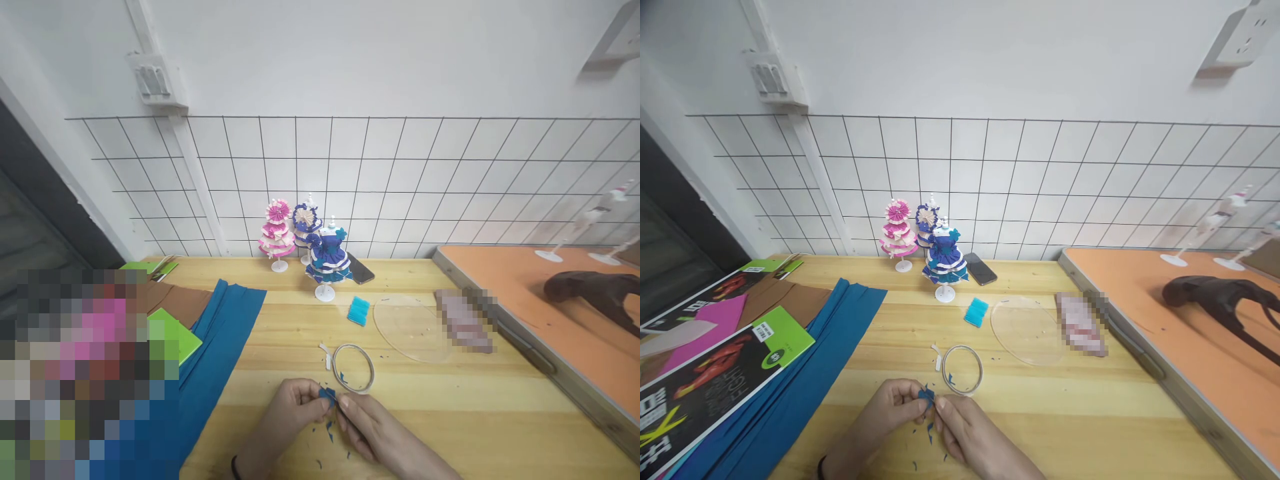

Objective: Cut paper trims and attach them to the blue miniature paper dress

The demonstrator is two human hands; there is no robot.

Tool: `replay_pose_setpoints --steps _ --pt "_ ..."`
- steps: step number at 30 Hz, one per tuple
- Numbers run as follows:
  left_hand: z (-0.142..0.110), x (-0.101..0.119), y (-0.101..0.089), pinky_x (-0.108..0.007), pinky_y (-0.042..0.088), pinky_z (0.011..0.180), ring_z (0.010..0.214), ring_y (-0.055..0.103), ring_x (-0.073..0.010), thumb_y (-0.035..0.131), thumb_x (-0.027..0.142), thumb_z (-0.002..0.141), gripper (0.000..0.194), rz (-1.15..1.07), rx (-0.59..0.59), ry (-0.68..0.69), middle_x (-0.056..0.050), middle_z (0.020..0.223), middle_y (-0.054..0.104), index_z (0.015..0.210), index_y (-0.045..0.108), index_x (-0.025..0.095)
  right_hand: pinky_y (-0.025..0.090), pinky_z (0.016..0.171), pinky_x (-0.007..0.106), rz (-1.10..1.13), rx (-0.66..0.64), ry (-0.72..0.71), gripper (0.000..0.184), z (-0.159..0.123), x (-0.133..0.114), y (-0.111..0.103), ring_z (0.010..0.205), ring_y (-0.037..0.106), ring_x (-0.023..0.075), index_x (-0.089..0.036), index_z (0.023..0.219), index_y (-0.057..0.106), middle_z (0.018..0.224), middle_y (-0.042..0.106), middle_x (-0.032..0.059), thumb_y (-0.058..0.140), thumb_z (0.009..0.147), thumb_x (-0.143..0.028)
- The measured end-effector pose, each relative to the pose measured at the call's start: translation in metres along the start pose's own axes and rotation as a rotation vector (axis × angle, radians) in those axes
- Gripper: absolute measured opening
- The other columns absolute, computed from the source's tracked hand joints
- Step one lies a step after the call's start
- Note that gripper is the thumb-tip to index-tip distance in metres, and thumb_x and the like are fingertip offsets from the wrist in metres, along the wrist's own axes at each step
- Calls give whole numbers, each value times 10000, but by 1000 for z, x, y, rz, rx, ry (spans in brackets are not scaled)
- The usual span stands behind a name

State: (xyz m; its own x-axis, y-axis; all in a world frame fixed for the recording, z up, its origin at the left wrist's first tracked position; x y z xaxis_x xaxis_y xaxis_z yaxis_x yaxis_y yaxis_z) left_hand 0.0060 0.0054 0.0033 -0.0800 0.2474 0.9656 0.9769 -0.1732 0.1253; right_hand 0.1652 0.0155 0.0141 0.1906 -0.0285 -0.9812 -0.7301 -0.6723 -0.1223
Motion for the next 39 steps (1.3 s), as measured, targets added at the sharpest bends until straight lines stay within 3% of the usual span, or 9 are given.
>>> replay_pose_setpoints --steps 17,39 --pt "0 2 0 -225 362 551 522 476 -104 672 355 596 245 0 -18 -10 -2 528 575 559 609 122 319 523 217 -26 -15 -4 457 0 0 -2 457 301 88 -169 712 519 472 320 -71 241 889 -485" --pt "1 -5 -3 -240 377 557 537 504 -117 642 308 641 218 4 -31 -12 -47 593 631 595 631 95 276 466 208 -39 -48 -5 463 1 7 -3 422 285 77 -167 686 512 442 316 -74 233 897 -470"
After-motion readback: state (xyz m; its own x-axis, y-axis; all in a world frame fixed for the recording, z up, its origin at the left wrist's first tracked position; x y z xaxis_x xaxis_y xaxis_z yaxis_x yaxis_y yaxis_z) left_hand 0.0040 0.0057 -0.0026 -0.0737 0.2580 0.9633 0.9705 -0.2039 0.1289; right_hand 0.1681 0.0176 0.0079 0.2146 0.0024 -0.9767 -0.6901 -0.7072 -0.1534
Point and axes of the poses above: each hand's wrist, its own z-axis towards the middle knuckle, its own y-axis out of the palm, x = y × z, the point moved 1 cm from there along z, towards the middle knuckle
